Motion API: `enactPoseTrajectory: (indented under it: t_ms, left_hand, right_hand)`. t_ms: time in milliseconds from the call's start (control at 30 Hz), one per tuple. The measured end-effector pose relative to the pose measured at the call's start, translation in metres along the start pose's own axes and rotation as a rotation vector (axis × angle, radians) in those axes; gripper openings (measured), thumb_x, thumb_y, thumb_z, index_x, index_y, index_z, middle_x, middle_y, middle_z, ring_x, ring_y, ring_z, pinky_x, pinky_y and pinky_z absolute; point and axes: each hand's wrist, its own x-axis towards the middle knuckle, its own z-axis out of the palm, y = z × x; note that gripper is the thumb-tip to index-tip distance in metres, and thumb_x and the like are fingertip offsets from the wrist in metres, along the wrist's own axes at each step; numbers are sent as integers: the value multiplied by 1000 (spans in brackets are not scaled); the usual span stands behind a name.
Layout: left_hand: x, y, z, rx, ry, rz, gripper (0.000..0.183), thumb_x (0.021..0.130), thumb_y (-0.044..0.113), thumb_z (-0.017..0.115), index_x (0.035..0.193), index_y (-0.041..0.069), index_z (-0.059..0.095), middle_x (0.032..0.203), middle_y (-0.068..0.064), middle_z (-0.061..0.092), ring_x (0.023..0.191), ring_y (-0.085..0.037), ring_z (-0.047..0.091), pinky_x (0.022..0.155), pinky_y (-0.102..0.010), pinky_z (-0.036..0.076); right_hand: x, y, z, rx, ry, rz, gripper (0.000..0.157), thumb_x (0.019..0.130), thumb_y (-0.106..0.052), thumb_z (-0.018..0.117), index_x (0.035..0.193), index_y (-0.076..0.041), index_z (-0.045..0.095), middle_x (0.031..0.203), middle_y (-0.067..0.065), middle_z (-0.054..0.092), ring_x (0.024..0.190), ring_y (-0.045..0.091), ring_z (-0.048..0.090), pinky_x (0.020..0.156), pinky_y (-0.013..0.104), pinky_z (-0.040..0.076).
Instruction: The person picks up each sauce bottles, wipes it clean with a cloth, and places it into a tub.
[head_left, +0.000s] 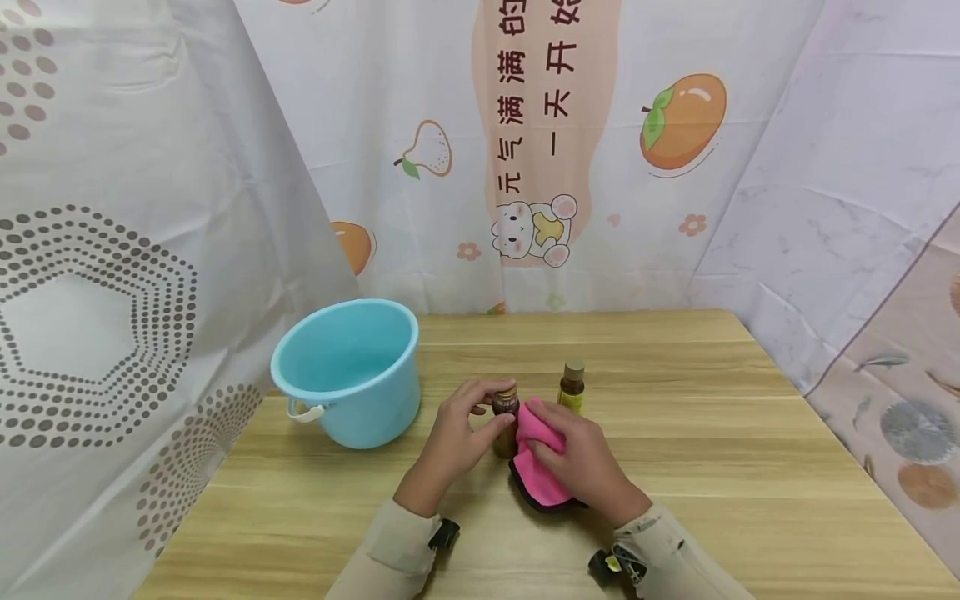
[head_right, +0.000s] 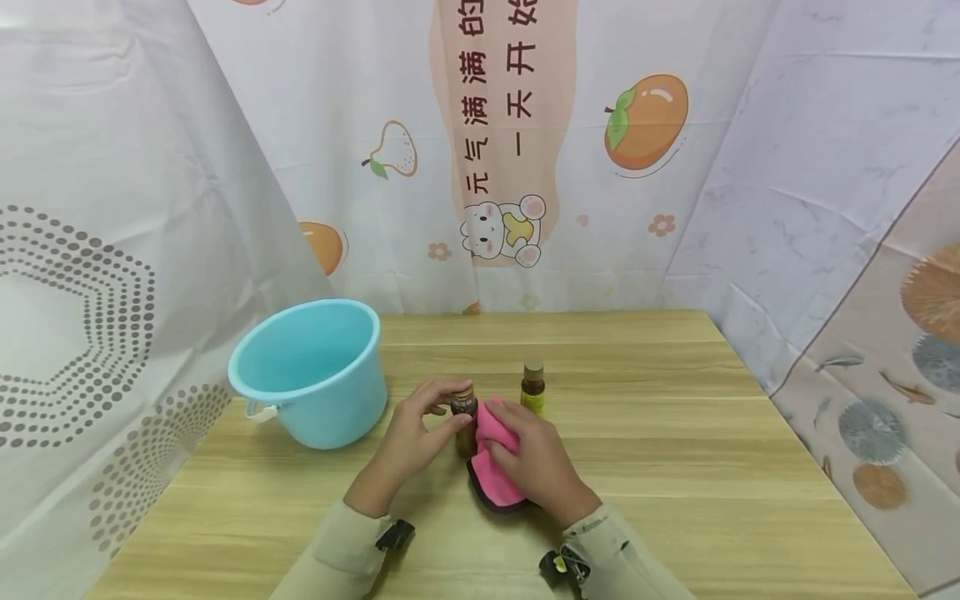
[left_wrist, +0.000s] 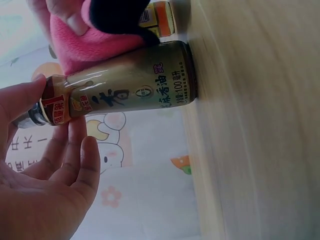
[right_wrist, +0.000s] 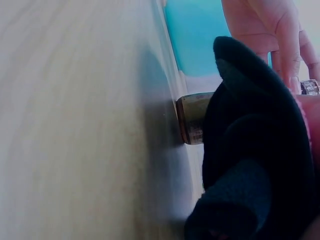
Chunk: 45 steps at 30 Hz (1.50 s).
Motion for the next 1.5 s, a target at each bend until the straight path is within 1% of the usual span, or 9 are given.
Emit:
enactPoseTrajectory:
  t_ms: [233,467,567,700,767,933,1167,1400,1500]
  left_hand:
    - [-1,0,0,3,-1,10,43,96,23,76,136,33,66,129,12,66,111,-10,66,88,-44,59]
    - [-1,0,0,9,-7,2,44,95,20,77,134,37,65,130,13,66,112,-10,66,88,-39,58]
    - [-1,1,0,7,-6,5,44,96,21,77,135,35,65,130,13,66,111,-10,65,89,-43,57]
    - [-1,-1,0,-4,-5,11,41,97,29,75,136,34,65,129,13,66,111,-10,64,91,-54,55]
    - [-1,-1,0,-9,-5,7,41,97,33,75,136,35,65,129,14,65,113,-9,62,92,-55,54]
    - [-1,-3,0,-8,-3,6,42,95,34,77,135,34,66,131,14,64,115,-9,60,93,-53,52]
    - [-1,-2,-1,-5,5,12,44,93,30,80,135,30,67,130,13,63,116,-11,60,93,-51,52]
    - [0,-2,0,-7,2,-17,46,91,33,81,134,40,65,130,14,62,113,-9,60,93,-49,53]
    - [0,-2,0,-2,1,-29,46,91,33,80,134,40,66,129,14,62,112,-9,60,92,-46,53]
  right_hand:
    - [1,-1,-1,71,90,-36,55,90,-18,83,142,-14,65,142,7,65,126,23,66,95,38,59]
    - [2,-3,-2,130,158,-66,56,90,-18,82,143,-15,64,146,7,62,132,26,61,106,19,47]
    - [3,-2,-2,130,142,-71,55,91,-16,82,143,-15,63,146,8,62,132,26,61,105,22,49]
    - [2,-2,-2,111,112,-63,55,91,-14,81,144,-15,63,145,10,63,130,28,63,100,33,56]
    - [2,-3,-2,104,97,-49,56,91,-14,81,144,-14,63,145,11,63,129,29,63,96,39,58]
    - [2,-5,-4,99,51,1,57,90,-14,82,144,-13,63,145,11,62,128,28,64,94,41,59]
    - [2,-5,-4,66,2,27,56,90,-16,83,142,-12,64,144,12,63,127,27,65,96,43,58]
    - [1,-2,-1,30,-42,53,54,90,-17,82,141,-13,66,141,11,65,125,26,66,96,42,58]
    - [0,-1,0,23,-70,87,54,90,-16,82,141,-13,65,140,10,66,125,25,66,97,43,58]
